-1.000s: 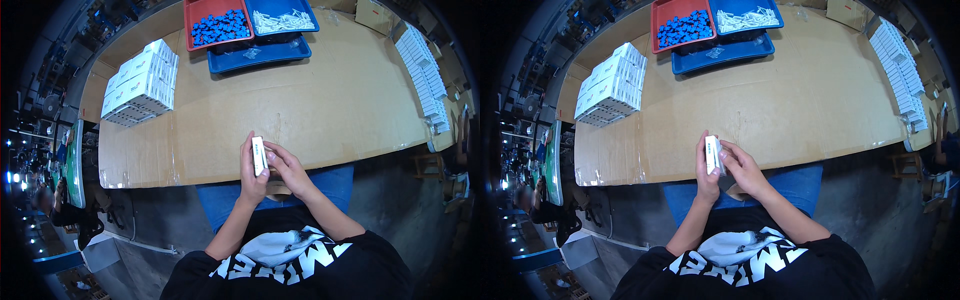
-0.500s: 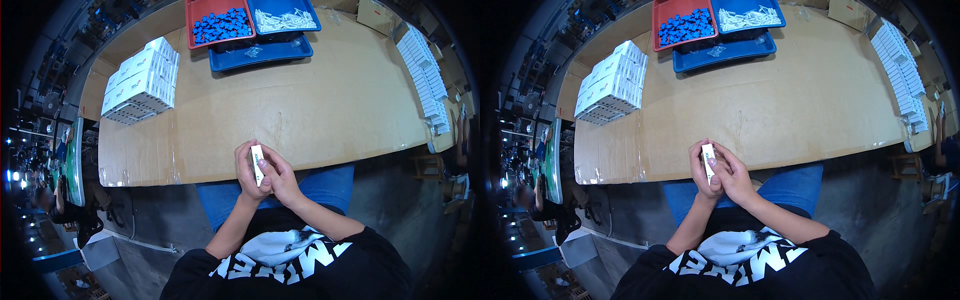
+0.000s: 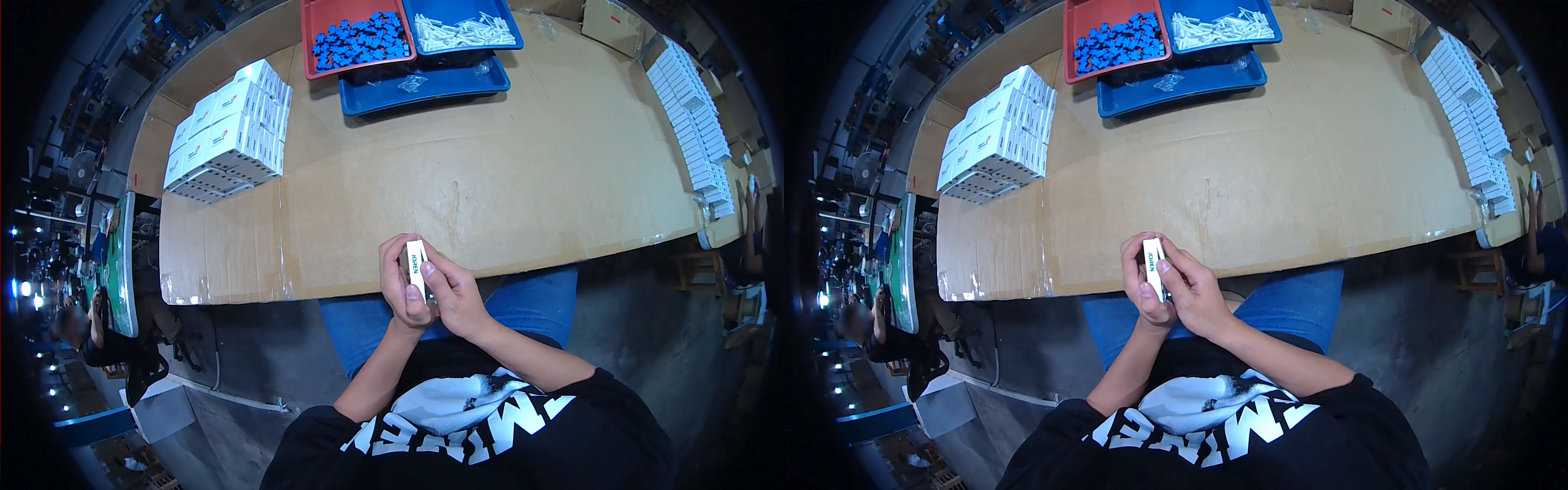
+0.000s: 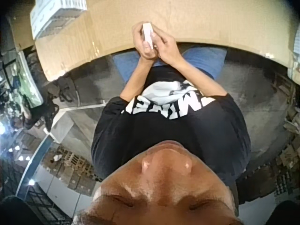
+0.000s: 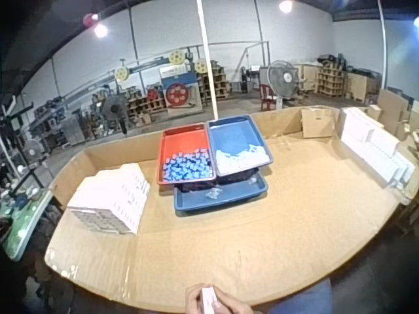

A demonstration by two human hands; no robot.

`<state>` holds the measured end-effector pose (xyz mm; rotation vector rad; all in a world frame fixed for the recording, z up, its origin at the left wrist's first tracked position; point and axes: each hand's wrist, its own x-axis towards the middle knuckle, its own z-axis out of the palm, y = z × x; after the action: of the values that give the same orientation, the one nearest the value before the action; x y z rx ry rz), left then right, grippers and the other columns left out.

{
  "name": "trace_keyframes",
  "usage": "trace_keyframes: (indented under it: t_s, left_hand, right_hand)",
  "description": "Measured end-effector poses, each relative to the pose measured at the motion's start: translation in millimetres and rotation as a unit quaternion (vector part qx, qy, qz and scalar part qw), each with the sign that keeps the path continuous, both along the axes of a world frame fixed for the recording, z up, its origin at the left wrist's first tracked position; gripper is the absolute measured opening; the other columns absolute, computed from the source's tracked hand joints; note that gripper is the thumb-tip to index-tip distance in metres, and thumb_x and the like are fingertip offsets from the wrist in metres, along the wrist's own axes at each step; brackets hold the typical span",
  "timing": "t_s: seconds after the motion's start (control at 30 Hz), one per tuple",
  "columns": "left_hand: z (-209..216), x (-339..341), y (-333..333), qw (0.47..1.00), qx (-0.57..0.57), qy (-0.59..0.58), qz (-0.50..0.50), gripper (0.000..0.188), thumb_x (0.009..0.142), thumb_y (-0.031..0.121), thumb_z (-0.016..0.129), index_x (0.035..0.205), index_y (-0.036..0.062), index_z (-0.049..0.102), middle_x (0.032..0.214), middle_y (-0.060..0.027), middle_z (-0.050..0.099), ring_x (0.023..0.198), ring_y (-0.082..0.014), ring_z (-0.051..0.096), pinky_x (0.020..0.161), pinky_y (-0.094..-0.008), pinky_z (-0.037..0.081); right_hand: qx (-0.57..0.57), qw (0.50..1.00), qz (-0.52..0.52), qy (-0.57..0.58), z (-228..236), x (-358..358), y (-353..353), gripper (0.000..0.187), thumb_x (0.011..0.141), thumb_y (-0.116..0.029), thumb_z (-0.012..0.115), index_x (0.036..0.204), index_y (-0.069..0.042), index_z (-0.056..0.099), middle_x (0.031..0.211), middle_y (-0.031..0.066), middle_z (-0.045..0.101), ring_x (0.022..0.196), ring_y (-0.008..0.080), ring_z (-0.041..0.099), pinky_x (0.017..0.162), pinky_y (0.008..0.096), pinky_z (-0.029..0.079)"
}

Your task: Assembling small industrial or electronic components into a white box.

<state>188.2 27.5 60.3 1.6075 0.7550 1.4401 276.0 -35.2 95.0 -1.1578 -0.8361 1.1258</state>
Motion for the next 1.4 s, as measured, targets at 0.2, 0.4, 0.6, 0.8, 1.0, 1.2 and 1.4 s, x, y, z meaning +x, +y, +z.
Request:
trace_keyframes:
  t_s: [0.2,0.4,0.6,0.8,1.0,1.2,1.4]
  left_hand:
    - [-4,-2,-1,1.0,-0.009,-0.007,-0.018,0.074,0.092,0.055,0.043,0.13,-0.0082,0.05,0.125,-0.0207,0.053,0.112,-0.0288,0.056,0.1,-0.0416,0.046]
    - [-5,0,-3,0.999,-0.019,-0.026,-0.01,0.077,0.091,0.054,0.042,0.128,-0.0128,0.053,0.124,-0.0244,0.053,0.112,-0.0323,0.058,0.099,-0.0427,0.047]
    - [-1,0,-3,0.998,-0.036,-0.036,-0.029,0.081,0.093,0.059,0.042,0.131,-0.0129,0.051,0.128,-0.0232,0.052,0.115,-0.0304,0.057,0.101,-0.042,0.047]
    - [-3,6,2,0.995,-0.046,0.012,-0.09,0.114,0.088,0.078,0.055,0.159,-0.0061,0.023,0.14,-0.0194,0.048,0.123,-0.0272,0.053,0.107,-0.0414,0.043]
    - [8,5,5,0.981,-0.147,0.045,-0.116,0.116,0.091,0.085,0.044,0.165,-0.0003,0.018,0.141,-0.0205,0.049,0.128,-0.0305,0.054,0.109,-0.0425,0.044]
    - [35,3,1,0.807,-0.529,-0.164,-0.204,0.083,0.107,0.071,0.025,0.159,0.0077,0.035,0.135,-0.0126,0.062,0.121,-0.0252,0.064,0.106,-0.0403,0.051]
    - [50,6,-7,0.754,-0.597,-0.138,-0.236,0.07,0.107,0.068,0.029,0.144,0.0121,0.05,0.13,-0.011,0.065,0.119,-0.0235,0.066,0.099,-0.0395,0.056]
  right_hand:
    - [0.028,0.998,-0.006,-0.05,0,0,0,0.049,0.111,-0.023,0.051,0.15,0.005,0.049,0.126,0.0168,0.065,0.113,0.0207,0.063,0.098,0.0328,0.05]
    - [0.012,0.997,0.029,-0.072,7,5,-1,0.05,0.114,-0.026,0.042,0.152,0.006,0.047,0.142,0.0152,0.06,0.129,0.0188,0.055,0.11,0.0321,0.042]
    - [-0.007,0.997,0.045,-0.058,8,9,-2,0.051,0.114,-0.027,0.042,0.153,0.005,0.046,0.139,0.014,0.062,0.128,0.0186,0.056,0.109,0.0315,0.043]
    - [-0.028,0.998,0.037,0.042,10,20,5,0.054,0.115,-0.037,0.041,0.153,0.001,0.047,0.127,0.0099,0.065,0.114,0.0164,0.06,0.098,0.0317,0.05]
    - [-0.124,0.986,0.062,0.089,9,44,0,0.06,0.112,-0.042,0.048,0.155,0.001,0.046,0.131,0.0121,0.062,0.124,0.023,0.06,0.104,0.0376,0.05]
    - [0.16,0.887,0.014,-0.433,26,62,0,0.077,0.085,-0.037,0.078,0.151,-0.008,0.053,0.153,0.0229,0.047,0.137,0.0415,0.053,0.113,0.0531,0.044]
    - [0.196,0.843,0.095,-0.491,9,75,5,0.084,0.076,-0.041,0.084,0.148,-0.01,0.056,0.152,0.022,0.05,0.138,0.0411,0.053,0.116,0.0665,0.035]
